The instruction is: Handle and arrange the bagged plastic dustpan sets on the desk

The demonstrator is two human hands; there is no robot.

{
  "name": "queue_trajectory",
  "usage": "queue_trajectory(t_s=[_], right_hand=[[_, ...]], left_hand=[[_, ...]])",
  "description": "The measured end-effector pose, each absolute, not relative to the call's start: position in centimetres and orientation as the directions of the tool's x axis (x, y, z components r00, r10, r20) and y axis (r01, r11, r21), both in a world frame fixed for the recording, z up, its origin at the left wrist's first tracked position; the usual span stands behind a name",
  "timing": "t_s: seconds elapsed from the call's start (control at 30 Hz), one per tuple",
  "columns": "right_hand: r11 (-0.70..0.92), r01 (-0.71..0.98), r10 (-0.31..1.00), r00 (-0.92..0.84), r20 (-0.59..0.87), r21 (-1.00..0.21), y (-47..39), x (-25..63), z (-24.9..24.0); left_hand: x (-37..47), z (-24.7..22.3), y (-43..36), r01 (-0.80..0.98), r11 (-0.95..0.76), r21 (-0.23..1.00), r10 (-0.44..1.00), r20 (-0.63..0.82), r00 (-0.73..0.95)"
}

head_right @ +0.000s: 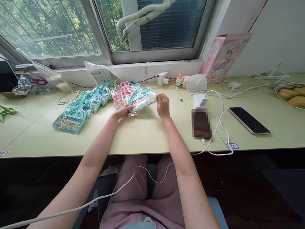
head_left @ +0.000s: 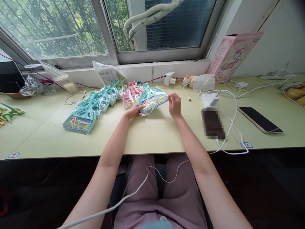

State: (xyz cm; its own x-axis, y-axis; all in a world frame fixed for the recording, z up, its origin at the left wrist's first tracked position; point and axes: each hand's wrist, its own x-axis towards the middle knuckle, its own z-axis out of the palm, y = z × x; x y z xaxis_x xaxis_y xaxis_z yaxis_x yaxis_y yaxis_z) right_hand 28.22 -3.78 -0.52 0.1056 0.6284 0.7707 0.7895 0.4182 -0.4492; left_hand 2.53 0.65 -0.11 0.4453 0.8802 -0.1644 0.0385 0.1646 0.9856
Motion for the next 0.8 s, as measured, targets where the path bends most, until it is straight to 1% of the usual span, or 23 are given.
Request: queue_trajectory(t_s=[0.1, 0.2, 0.3, 0.37, 0.47, 0.57, 0.67, 0.8], right_hand=[[0.361, 0.804, 0.609, 0.181, 0.772, -0.473, -4.2, 28.2, -0.4], [0.308, 0.813, 0.549, 0.272, 0.791, -0.494, -4.7, 28.4, 0.0], [0.316, 0.808, 0.474, 0.320, 0.821, -0.498, -5.1, 28.7, 0.3], [0.349, 0.793, 0.449, 0.325, 0.832, -0.499, -5.3, 28.9, 0.5], [0.404, 0.764, 0.426, 0.329, 0.843, -0.503, -5.3, 29.0, 0.3], [0.438, 0.741, 0.422, 0.330, 0.844, -0.509, -5.0, 28.9, 0.0], [0.439, 0.711, 0.473, 0.336, 0.814, -0.549, -4.7, 28.6, -0.2], [0.419, 0.655, 0.581, 0.339, 0.740, -0.629, -4.3, 28.6, -0.2]], left_hand=[[3.4, 0.0, 0.0, 0.067, 0.060, 0.996, 0.885, -0.085, 0.458], [4.6, 0.5, -1.2, 0.095, -0.032, 0.995, 0.858, -0.021, 0.513], [5.6, 1.1, -2.5, 0.120, -0.089, 0.989, 0.824, 0.006, 0.567], [6.1, 1.4, -3.1, 0.119, -0.109, 0.987, 0.815, 0.021, 0.579], [6.5, 1.3, -3.6, 0.125, -0.104, 0.987, 0.826, 0.016, 0.563], [6.3, 1.1, -3.7, 0.143, -0.071, 0.987, 0.833, -0.020, 0.554], [5.9, 0.9, -3.5, 0.168, -0.010, 0.986, 0.825, -0.087, 0.558], [5.5, 0.7, -3.2, 0.188, 0.076, 0.979, 0.848, -0.163, 0.504]])
